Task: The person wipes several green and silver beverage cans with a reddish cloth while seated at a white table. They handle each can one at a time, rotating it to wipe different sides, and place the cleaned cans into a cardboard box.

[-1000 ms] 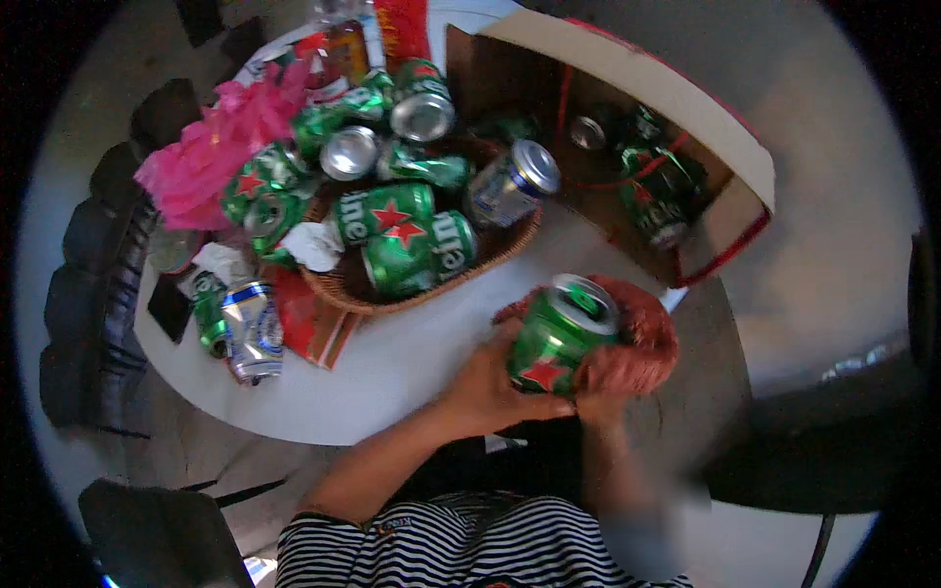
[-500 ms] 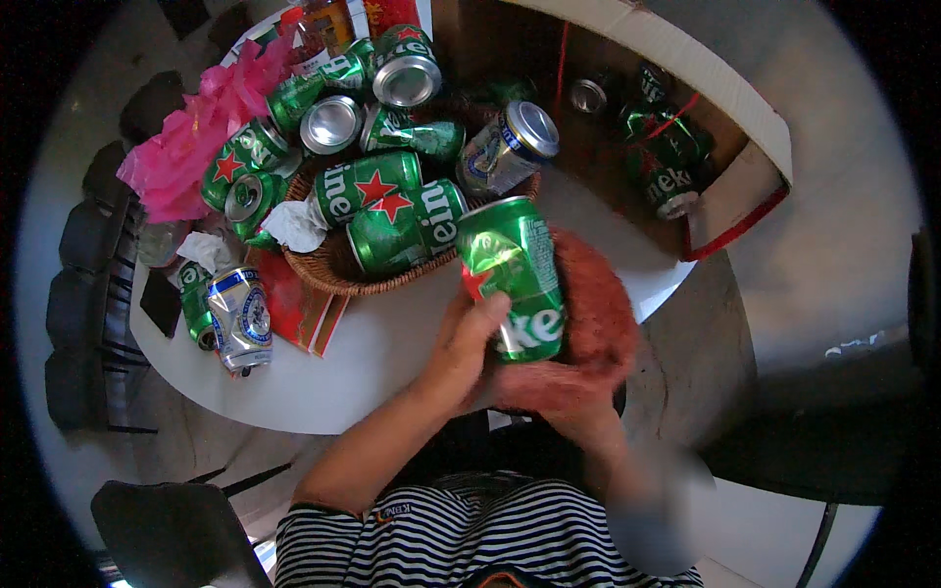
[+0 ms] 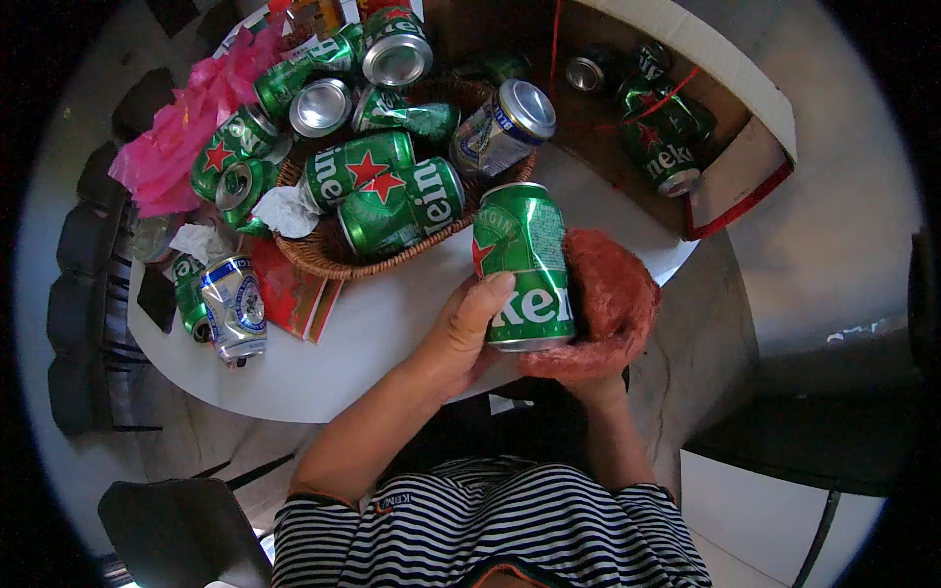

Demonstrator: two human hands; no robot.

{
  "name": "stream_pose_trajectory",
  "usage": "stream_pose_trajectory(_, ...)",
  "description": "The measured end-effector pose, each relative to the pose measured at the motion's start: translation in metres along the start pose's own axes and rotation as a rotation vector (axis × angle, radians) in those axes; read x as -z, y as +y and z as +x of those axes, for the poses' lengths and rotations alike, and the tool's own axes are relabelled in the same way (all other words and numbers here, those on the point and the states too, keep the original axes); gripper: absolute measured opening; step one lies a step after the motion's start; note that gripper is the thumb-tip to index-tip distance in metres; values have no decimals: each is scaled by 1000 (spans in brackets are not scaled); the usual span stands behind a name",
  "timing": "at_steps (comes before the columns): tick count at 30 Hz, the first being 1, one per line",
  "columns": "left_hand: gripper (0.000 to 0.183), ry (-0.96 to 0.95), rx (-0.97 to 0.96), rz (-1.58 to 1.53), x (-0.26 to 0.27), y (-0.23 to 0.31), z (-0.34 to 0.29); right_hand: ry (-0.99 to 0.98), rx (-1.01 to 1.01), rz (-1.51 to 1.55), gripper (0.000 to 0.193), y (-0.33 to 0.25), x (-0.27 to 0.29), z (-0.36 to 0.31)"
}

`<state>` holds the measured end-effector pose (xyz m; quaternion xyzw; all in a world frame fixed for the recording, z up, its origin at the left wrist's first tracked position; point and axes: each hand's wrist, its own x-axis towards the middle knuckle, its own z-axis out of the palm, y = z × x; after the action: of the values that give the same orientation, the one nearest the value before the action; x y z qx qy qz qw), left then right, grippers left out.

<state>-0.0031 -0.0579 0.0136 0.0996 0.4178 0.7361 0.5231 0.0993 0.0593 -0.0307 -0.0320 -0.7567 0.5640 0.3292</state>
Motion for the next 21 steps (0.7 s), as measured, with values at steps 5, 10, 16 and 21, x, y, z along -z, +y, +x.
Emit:
stream_pose_trajectory(5, 58, -23, -82, -9, 4, -3, 2, 26, 134, -140, 78, -23, 25, 19)
stream_pose_trajectory(10, 74, 2, -256, 400, 2, -2, 0, 500, -200, 54, 101, -17, 62, -12)
stream_pose_trajectory(16, 85, -10, -842, 1203, -8, -7, 3, 160, 271, -90, 71, -51, 46, 14)
stream_pose_trajectory(21, 58, 122, -981, 1509, 5, -15, 7, 79, -223, 347, 38, -50, 26, 12)
